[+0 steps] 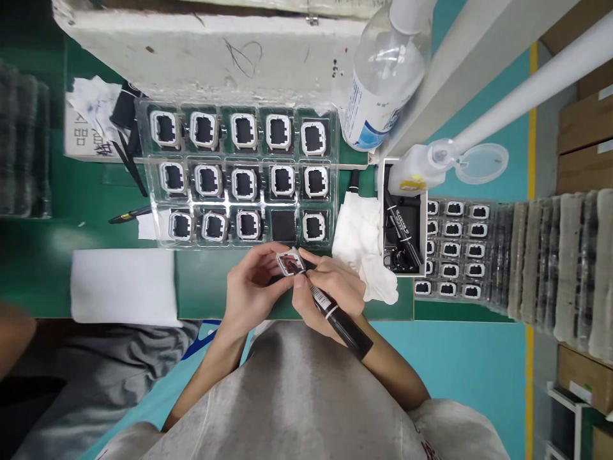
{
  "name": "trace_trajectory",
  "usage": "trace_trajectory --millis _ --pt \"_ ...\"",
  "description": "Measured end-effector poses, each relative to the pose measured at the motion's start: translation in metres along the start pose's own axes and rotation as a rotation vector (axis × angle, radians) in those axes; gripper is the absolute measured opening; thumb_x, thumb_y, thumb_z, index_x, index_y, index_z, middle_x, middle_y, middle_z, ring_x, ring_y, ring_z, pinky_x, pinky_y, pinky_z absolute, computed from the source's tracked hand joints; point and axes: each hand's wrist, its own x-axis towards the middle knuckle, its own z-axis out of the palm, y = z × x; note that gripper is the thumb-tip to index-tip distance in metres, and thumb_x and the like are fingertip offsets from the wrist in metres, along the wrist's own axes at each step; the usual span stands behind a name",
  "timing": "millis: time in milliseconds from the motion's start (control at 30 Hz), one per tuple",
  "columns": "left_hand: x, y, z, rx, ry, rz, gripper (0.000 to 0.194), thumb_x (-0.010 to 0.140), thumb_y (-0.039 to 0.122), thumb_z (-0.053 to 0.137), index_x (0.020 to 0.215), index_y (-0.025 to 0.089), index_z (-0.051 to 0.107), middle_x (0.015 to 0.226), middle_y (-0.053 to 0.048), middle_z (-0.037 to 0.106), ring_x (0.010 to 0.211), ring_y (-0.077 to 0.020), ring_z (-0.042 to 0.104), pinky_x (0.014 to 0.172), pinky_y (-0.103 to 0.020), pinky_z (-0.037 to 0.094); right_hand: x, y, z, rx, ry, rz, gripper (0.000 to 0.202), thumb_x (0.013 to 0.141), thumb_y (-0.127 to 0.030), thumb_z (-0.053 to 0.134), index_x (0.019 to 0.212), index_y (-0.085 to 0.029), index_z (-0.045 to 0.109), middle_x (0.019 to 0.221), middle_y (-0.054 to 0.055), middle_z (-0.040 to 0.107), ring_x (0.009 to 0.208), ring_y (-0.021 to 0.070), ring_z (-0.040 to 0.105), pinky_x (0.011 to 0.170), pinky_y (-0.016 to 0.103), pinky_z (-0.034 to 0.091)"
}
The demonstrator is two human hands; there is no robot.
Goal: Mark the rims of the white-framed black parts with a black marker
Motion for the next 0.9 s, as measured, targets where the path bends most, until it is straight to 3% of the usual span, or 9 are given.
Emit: trace_trajectory --millis 233,500,700,900 --pt "0.005 0.005 0.001 -0.156 -0.076 0.018 0.041 0.095 0.019 0.090 0.129 0.022 0.068 0.117 -0.007 0.079 0.106 -0.0161 0.080 0.104 -0.029 0.067 0.002 0.003 -0.001 0.050 -0.007 -0.072 0.016 0.107 -0.007 0.066 0.107 -0.021 0.060 0.079 -0.003 0.059 0.059 0.0164 0.060 0.090 0.056 0.077" --pt "0.007 0.011 0.002 -0.149 -0.049 -0.007 0.050 0.085 0.018 0.098 0.128 0.019 0.072 0.113 -0.008 0.081 0.096 -0.0168 0.081 0.092 -0.027 0.070 -0.001 0.001 -0.003 0.087 0.001 0.033 0.012 0.112 -0.014 0.067 0.108 -0.022 0.059 0.082 -0.002 0.060 0.063 0.0173 0.060 0.097 0.058 0.074" --pt "0.004 0.004 0.003 -0.016 0.030 0.055 0.053 0.084 0.016 0.097 0.132 0.018 0.075 0.109 -0.007 0.081 0.092 -0.0164 0.081 0.090 -0.025 0.069 -0.005 0.001 -0.003 0.113 0.000 0.084 0.014 0.108 -0.009 0.070 0.106 -0.020 0.062 0.085 -0.001 0.064 0.083 0.0236 0.075 0.099 0.053 0.074" --pt "0.000 -0.001 0.004 0.309 0.034 0.247 0.045 0.098 0.019 0.086 0.140 0.023 0.072 0.121 -0.006 0.076 0.096 -0.0147 0.077 0.089 -0.026 0.066 -0.010 0.001 -0.004 0.035 -0.006 0.189 0.015 0.110 -0.011 0.073 0.105 -0.021 0.064 0.096 0.002 0.072 0.111 0.0310 0.079 0.094 0.040 0.072"
